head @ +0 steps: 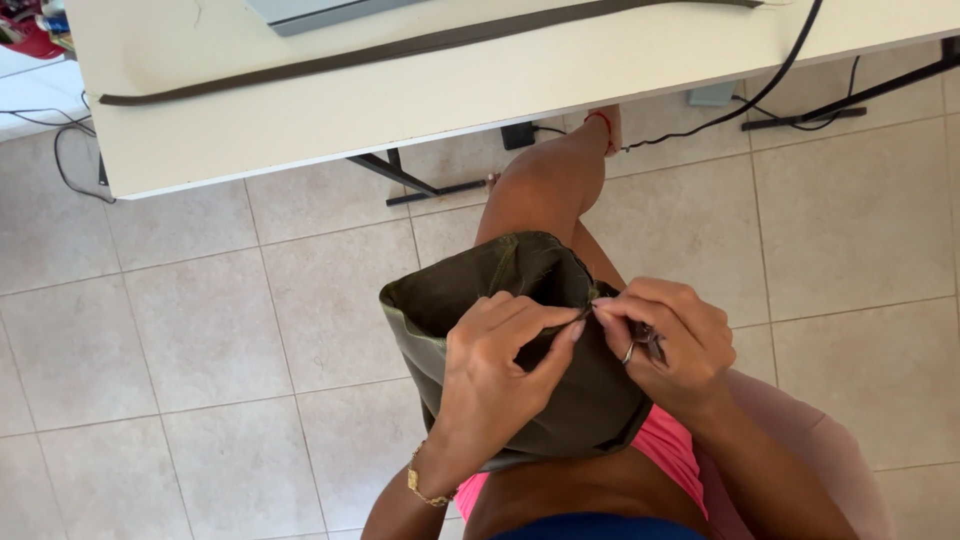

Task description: Trimming loose threads from a green fabric item using scissors and a seam ripper.

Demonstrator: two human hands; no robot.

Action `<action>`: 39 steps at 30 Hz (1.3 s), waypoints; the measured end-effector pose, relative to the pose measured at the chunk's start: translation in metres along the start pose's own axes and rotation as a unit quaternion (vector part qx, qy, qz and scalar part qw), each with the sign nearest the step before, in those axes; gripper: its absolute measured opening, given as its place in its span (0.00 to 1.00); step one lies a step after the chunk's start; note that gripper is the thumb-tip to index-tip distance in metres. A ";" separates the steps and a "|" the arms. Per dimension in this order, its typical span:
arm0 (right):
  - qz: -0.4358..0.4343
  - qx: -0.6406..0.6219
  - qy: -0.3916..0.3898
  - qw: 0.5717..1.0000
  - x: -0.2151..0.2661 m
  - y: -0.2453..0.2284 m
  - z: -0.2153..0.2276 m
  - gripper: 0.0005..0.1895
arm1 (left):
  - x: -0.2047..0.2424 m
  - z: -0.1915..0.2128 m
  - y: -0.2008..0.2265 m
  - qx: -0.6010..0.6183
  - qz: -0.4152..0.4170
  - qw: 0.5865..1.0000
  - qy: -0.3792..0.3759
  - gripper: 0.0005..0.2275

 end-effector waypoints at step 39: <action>-0.223 -0.244 -0.069 0.941 0.006 0.053 0.010 0.12 | 0.001 -0.013 -0.014 0.015 0.029 0.999 -0.031 0.04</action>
Point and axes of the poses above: each hand's wrist, its own x-axis away from the middle knuckle, its own z-axis out of the back of the hand, y = z × x, the point moved 10 cm from there along -x, towards the middle knuckle, and after that the axes turned 1 degree about x, right-handed, at the moved point
